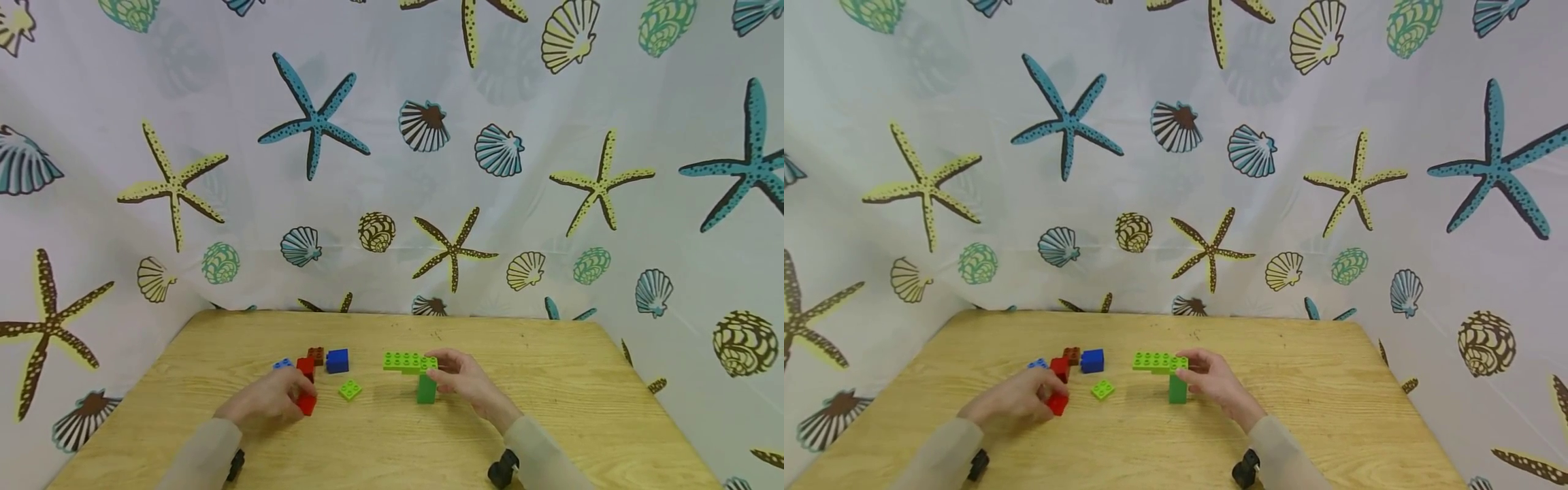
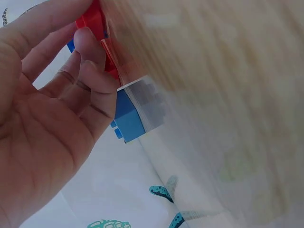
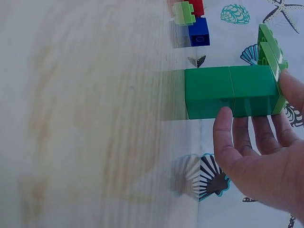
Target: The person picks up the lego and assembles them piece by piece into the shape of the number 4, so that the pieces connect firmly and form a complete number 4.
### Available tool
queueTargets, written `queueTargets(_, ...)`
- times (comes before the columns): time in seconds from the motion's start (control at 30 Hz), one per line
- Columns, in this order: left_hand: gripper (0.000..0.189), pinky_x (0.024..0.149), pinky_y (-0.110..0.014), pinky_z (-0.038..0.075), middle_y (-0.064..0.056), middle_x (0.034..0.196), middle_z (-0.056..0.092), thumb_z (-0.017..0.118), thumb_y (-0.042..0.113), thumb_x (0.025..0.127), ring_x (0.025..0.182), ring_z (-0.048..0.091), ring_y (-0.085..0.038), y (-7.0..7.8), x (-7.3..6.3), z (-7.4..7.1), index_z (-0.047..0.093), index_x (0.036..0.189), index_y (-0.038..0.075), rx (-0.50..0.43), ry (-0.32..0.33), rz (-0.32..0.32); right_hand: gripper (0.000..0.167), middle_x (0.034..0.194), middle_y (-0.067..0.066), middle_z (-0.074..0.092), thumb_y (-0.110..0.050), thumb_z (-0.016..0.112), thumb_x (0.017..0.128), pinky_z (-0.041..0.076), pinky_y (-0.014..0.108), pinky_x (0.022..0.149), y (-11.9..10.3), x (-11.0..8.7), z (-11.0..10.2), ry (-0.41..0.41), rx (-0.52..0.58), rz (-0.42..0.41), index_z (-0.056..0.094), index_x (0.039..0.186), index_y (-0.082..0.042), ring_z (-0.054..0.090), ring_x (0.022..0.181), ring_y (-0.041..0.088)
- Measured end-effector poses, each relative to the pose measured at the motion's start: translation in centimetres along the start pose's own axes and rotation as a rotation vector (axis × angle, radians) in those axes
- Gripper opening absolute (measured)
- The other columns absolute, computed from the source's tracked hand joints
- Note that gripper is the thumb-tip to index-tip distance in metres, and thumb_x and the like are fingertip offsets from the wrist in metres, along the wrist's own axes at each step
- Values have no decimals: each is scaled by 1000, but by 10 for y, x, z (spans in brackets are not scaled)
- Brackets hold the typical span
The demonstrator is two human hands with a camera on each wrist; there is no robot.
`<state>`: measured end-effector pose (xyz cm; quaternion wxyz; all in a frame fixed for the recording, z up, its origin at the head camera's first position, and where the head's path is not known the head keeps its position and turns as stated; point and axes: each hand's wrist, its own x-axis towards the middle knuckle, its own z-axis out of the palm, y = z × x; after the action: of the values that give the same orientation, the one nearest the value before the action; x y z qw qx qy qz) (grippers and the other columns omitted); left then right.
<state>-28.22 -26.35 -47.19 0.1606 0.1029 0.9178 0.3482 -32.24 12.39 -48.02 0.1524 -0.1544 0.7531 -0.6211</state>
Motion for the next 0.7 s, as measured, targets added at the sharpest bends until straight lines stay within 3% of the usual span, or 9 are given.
queueTargets(0.13,40,72,-35,48,-3,103,64,81,1,73,85,52,-21,3,2,2,73,111,8,37,0,33,49,135,11,57,-30,68,93,53,45,90,0,0,0,-2,3,1,56,136,-10,60,107,15)
queueTargets(0.37,38,88,-41,51,-1,111,63,84,12,74,97,56,-18,11,7,2,72,110,10,50,11,42,50,135,12,57,-30,68,93,53,46,91,-1,-1,-1,0,3,0,55,137,-9,60,107,15)
queueTargets(0.53,42,82,-36,50,-2,105,65,83,17,76,92,56,-18,13,12,0,70,114,6,57,26,133,49,134,11,57,-29,67,94,53,46,91,-2,-3,-2,2,-4,0,55,137,-9,60,107,15)
queueTargets(0.7,42,78,-34,49,-2,104,64,82,17,76,90,55,-19,14,16,1,71,115,7,45,70,142,50,135,12,56,-29,67,94,52,48,92,-3,-3,-1,-16,-5,-9,54,137,-8,60,108,16)
